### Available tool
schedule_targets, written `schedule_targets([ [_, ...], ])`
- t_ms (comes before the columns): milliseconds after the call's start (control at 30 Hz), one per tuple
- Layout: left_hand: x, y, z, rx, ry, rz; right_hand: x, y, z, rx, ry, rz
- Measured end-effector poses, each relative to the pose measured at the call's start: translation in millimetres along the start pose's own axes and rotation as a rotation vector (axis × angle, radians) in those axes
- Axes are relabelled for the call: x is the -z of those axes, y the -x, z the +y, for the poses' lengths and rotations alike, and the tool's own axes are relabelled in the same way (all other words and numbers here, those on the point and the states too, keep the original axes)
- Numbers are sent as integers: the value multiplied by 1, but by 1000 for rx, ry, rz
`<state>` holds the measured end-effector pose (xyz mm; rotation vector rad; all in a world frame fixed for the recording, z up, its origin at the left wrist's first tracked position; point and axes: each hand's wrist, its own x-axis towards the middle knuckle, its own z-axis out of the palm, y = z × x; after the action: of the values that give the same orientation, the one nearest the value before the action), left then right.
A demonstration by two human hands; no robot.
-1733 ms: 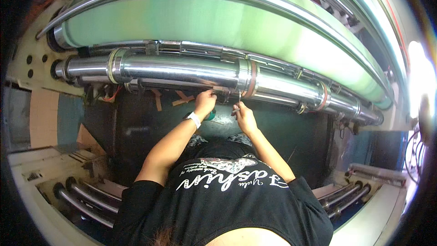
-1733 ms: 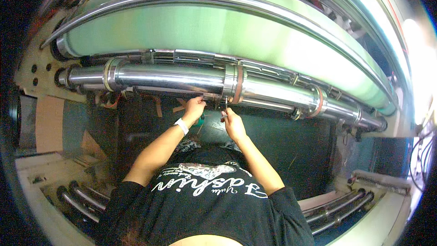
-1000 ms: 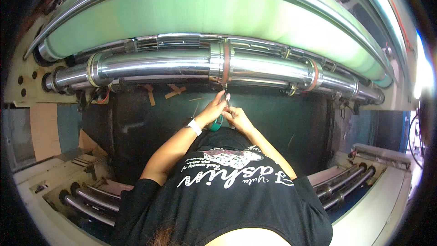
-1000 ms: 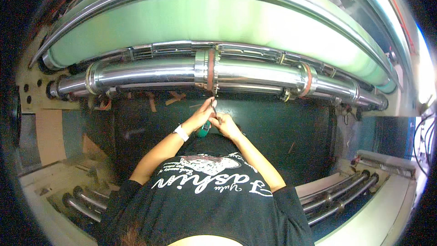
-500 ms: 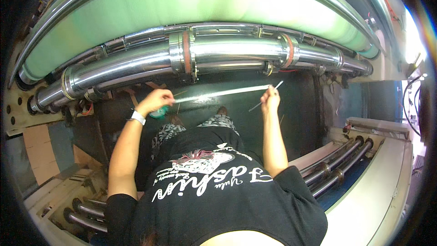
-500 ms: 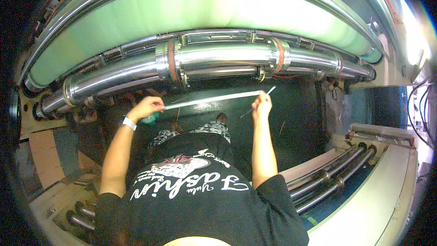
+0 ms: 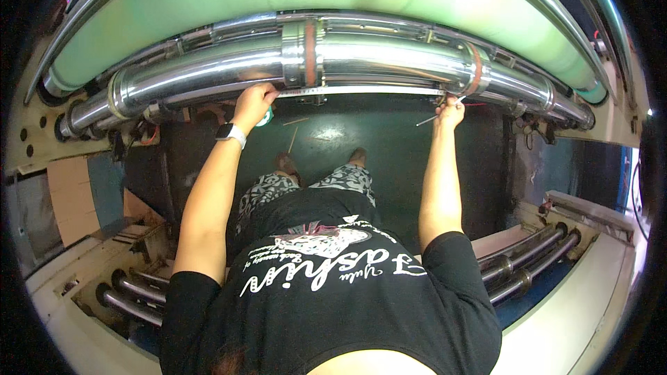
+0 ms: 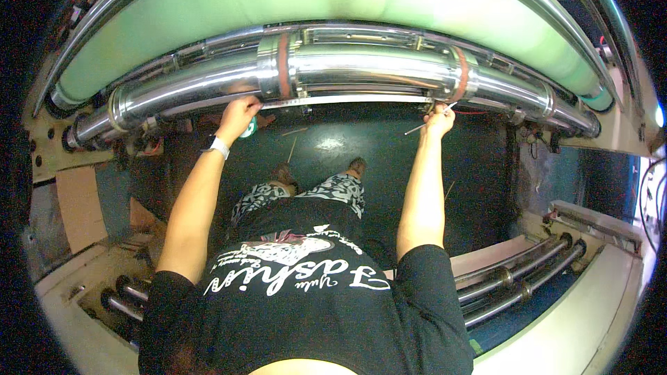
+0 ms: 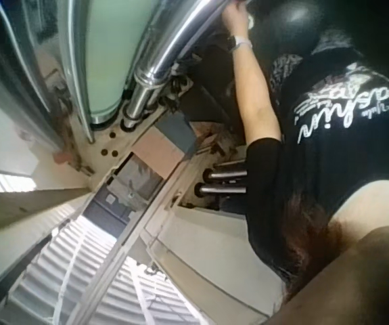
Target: The person uses a tape measure and a pen to measure and mark various sections of large metal pipes. They wrap the tape measure around the pipe circumference and along its length, making marks at specific intervals. The person moves along the pipe system to measure different segments.
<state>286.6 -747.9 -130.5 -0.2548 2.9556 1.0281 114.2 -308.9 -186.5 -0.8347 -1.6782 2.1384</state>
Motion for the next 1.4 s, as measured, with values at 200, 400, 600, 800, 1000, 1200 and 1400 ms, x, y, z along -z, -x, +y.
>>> schedule_targets([
  [200,4,0,5,3,-132,86,1,23,0,-92,27,-20],
  [400,2,1,4,18,-173,70,-1,102,61,-481,-138,-299],
  [600,8,-3,5,-11,-204,-21,-47,195,122,-855,-90,-530],
  [800,12,-5,9,-6,-257,-74,-103,230,133,-1048,-242,-530],
  [1000,15,-6,14,-6,-243,-94,-125,250,141,-1069,-440,-558],
  [1200,16,-9,15,11,-224,-135,-138,247,146,-1148,-638,-584],
  [1400,17,-13,11,10,-254,-137,-144,255,147,-1072,-612,-392],
])
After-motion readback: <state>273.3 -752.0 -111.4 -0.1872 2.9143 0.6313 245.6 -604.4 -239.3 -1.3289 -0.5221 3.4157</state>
